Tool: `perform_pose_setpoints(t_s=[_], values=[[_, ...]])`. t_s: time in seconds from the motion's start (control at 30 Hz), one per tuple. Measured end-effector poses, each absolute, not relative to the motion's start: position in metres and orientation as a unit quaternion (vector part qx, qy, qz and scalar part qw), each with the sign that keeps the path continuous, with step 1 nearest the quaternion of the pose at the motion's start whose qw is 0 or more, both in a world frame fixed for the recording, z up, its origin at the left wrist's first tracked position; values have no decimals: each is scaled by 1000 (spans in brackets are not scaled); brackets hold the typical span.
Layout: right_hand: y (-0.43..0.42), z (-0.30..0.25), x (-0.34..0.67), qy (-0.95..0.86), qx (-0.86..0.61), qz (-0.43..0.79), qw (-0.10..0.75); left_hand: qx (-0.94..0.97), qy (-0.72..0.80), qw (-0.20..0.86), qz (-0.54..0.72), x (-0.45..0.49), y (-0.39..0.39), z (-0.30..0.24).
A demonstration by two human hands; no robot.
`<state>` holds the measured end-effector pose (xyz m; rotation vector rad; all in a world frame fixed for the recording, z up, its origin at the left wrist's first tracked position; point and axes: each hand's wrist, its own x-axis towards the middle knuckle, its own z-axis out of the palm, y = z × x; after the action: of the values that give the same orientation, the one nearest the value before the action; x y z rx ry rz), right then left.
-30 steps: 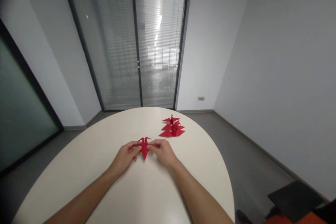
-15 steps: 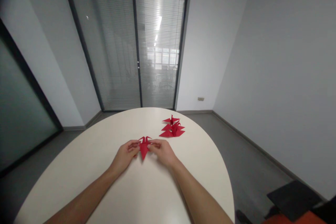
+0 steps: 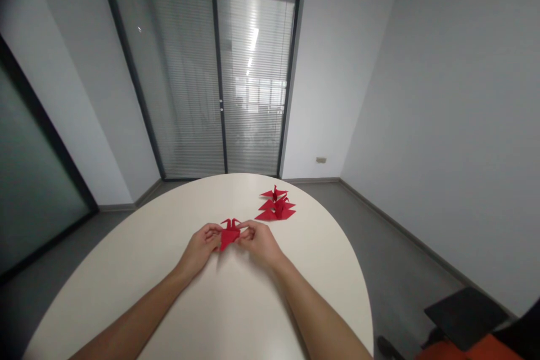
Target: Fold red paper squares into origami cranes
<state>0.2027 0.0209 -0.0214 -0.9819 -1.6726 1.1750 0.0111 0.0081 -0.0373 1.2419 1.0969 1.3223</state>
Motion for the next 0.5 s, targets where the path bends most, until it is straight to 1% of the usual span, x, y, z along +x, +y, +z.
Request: perform_pose_setpoints(t_s=[0.1, 0.27, 0.4, 0.5], values=[[22, -11, 202, -670, -415, 433, 438, 547, 458, 445, 541, 7, 8, -38], [29, 9, 220, -640, -472, 337, 504, 641, 466, 337, 508, -1, 2, -44], [22, 17, 247, -619, -539, 253, 512, 689, 484, 275, 464, -7, -3, -47], [10, 16, 268, -615, -578, 212, 493, 706, 487, 251, 449, -12, -5, -47]])
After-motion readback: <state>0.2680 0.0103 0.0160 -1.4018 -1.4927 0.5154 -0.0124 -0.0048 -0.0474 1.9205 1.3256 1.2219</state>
